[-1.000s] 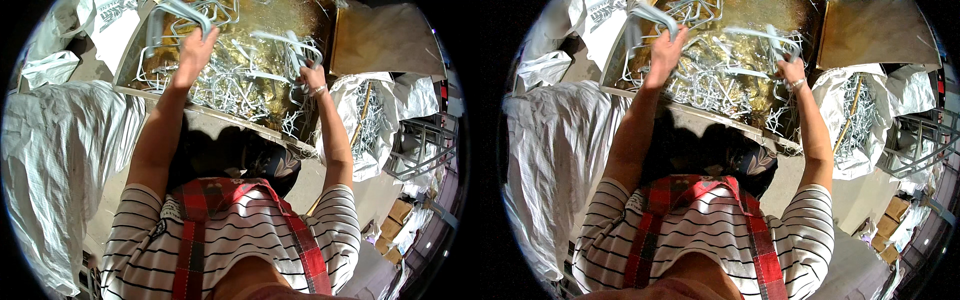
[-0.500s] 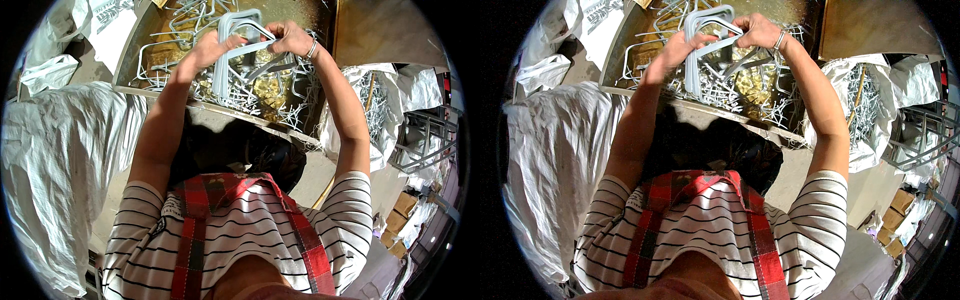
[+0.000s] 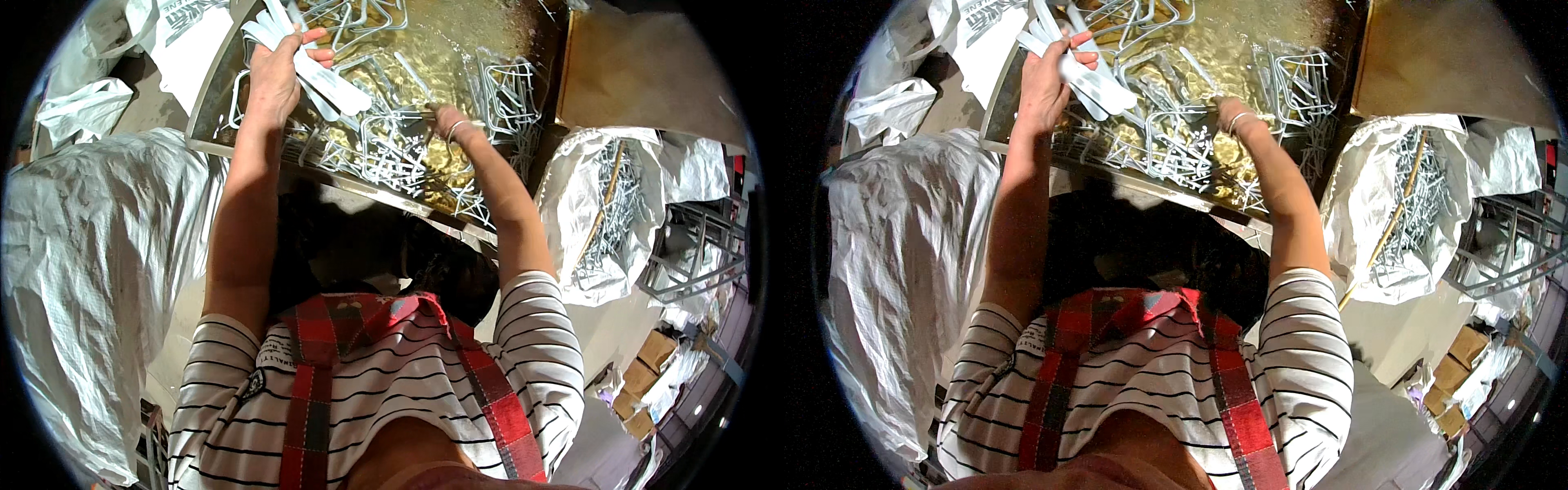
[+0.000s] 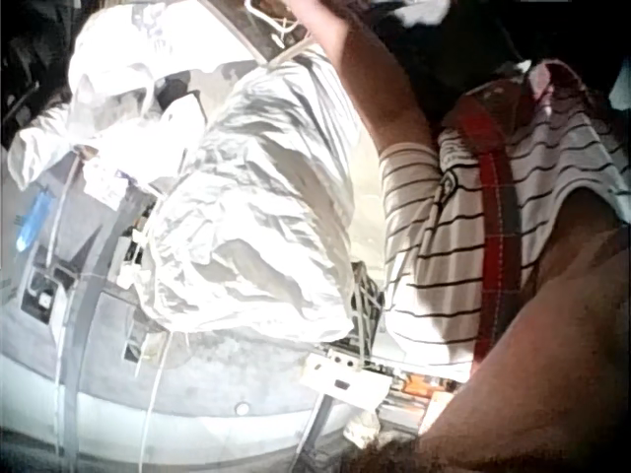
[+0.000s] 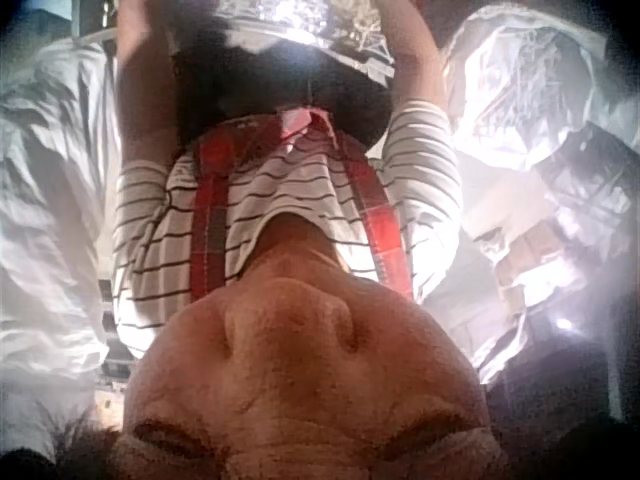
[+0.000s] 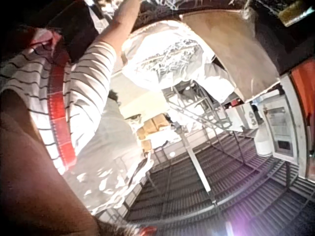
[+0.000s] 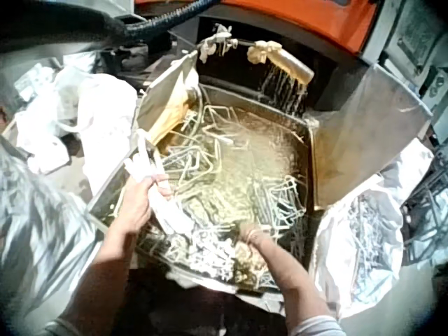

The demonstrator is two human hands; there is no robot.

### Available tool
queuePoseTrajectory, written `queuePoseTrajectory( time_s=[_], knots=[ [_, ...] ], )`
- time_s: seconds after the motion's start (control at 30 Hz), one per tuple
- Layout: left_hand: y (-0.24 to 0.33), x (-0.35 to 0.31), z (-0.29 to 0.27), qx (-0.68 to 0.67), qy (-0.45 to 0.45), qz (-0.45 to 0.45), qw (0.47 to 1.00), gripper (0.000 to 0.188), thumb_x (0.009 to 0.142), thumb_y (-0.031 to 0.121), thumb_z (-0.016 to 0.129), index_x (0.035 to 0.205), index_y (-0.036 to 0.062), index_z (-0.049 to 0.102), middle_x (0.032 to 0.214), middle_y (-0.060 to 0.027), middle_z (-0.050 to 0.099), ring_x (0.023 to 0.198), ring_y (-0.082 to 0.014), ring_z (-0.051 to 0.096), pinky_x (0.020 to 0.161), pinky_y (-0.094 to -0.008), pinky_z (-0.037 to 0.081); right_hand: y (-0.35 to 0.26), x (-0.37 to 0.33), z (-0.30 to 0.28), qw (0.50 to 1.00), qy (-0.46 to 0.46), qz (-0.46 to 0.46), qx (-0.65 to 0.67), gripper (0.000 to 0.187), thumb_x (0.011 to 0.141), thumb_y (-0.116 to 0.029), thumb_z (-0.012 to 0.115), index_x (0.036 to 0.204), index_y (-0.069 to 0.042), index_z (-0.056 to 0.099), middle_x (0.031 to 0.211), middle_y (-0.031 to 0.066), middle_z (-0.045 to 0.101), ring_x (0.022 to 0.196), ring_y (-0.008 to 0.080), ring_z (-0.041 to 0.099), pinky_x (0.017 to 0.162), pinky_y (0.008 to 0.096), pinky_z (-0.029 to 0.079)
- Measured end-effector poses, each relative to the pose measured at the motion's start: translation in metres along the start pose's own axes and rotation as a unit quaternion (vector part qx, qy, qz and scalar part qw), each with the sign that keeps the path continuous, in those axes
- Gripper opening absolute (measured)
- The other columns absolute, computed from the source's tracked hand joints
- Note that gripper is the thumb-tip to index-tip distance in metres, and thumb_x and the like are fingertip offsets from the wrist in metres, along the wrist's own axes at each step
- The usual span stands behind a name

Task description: The person sorts white plastic rings and metal hangers in a workshop. They first arrange the rings into a large white sack, then sit on the floor to pick up hangers from a metal tray and place them into a separate sack.

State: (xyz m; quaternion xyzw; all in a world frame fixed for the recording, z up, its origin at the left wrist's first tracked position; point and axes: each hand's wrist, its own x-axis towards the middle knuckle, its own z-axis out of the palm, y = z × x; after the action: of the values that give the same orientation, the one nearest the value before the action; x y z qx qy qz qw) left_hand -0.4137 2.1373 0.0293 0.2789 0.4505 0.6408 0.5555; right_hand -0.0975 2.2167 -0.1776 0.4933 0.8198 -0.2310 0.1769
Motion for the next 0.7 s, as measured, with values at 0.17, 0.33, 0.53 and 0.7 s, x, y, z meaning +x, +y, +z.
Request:
queuePoseTrajectory(
  time_s=[0.17, 0.33, 0.53, 0.7],
  knots=[
    [-0.005, 0.006, -0.02, -0.003, 0.016, 0.006, 1.0, 0.013, 0.087, 0.01, 0.051, 0.095, -0.0009, 0.049, 0.072, -0.0062, 0.051, 0.05, -0.0128, 0.045, 0.046, -0.0275, 0.041, -0.024, -0.018, -0.001, 0.986, -0.068, 0.035, -0.148, 0.041, 0.082, -0.045, 0.054, 0.104, -0.011, 0.061, 0.107, 0.0126, 0.06, 0.107, 0.0278, 0.053, 0.091, 0.0454, 0.037],
    [-0.014, -0.003, -0.009, 0.159, 0.065, -0.067, 0.983, 0.021, 0.083, 0.017, 0.062, 0.072, 0.0016, 0.053, 0.055, -0.0014, 0.047, 0.044, -0.0099, 0.041, 0.042, -0.0247, 0.037, -0.054, -0.076, -0.077, 0.981, 0.093, 0.107, -0.13, 0.021, 0.078, -0.021, 0.054, 0.087, -0.006, 0.065, 0.09, 0.015, 0.065, 0.084, 0.0292, 0.064, 0.07, 0.0361, 0.052],
    [-0.054, -0.017, 0.038, 0.095, -0.03, -0.211, 0.972, 0.032, 0.076, 0.025, 0.072, 0.09, -0.0028, 0.061, 0.079, -0.0095, 0.058, 0.06, -0.012, 0.052, 0.047, -0.0245, 0.043, -0.131, -0.115, -0.114, 0.957, 0.283, 0.065, -0.019, 0.024, 0.076, -0.023, 0.057, 0.085, -0.002, 0.055, 0.075, 0.0143, 0.061, 0.069, 0.03, 0.062, 0.062, 0.0391, 0.05],
    [-0.077, -0.004, 0.016, -0.124, -0.008, -0.263, 0.957, 0.019, 0.084, 0.014, 0.059, 0.094, -0.001, 0.053, 0.082, -0.0122, 0.061, 0.071, -0.021, 0.061, 0.064, -0.0309, 0.053, -0.163, -0.118, -0.092, 0.942, 0.289, -0.171, -0.022, 0.036, 0.071, -0.014, 0.06, 0.1, -0.001, 0.044, 0.082, 0.0169, 0.054, 0.076, 0.0345, 0.057, 0.063, 0.0403, 0.048]
  ],
)
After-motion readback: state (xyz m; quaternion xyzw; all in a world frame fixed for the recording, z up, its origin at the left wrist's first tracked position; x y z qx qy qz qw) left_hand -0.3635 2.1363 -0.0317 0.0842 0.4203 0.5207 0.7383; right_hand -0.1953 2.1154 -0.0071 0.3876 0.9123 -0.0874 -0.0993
